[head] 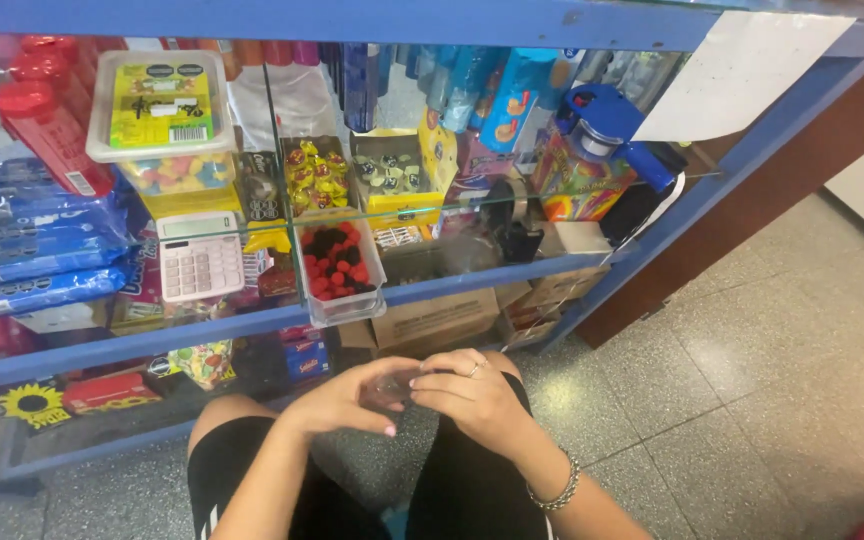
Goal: The person takes a plastic container of red and black candies from a display shelf, opens it, and places several candies into small clear plastic bags. The person seals the bags and places them on the shelf.
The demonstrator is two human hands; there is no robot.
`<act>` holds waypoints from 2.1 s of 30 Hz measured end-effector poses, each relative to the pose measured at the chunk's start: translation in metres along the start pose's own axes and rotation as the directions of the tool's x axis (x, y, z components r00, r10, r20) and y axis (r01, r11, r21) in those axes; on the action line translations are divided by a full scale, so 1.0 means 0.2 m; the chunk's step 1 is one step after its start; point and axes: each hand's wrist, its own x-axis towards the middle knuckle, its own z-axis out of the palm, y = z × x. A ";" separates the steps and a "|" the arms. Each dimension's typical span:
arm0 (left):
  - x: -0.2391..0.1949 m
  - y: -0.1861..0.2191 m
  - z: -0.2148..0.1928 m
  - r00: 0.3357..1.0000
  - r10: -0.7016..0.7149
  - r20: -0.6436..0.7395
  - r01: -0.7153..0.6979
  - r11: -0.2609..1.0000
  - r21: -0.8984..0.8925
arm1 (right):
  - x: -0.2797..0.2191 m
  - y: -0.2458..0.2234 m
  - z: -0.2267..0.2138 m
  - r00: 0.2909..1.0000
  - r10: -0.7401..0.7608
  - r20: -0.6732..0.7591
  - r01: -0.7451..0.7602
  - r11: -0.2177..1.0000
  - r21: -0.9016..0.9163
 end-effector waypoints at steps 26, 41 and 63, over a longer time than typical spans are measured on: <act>0.24 -0.06 0.03 0.679 0.301 -0.670 0.207 0.797 0.568 | 0.29 -0.01 0.26 0.921 0.364 -0.140 -0.381 0.916 -0.124; 0.16 -0.09 -0.07 0.625 0.144 -0.768 0.259 0.889 0.377 | 0.38 0.04 0.46 0.909 0.400 -0.114 -0.414 0.899 -0.140; 0.17 -0.22 -0.15 0.838 0.025 -0.546 -0.003 0.999 0.042 | 0.82 0.78 0.60 0.568 0.537 0.623 -0.618 0.779 -0.108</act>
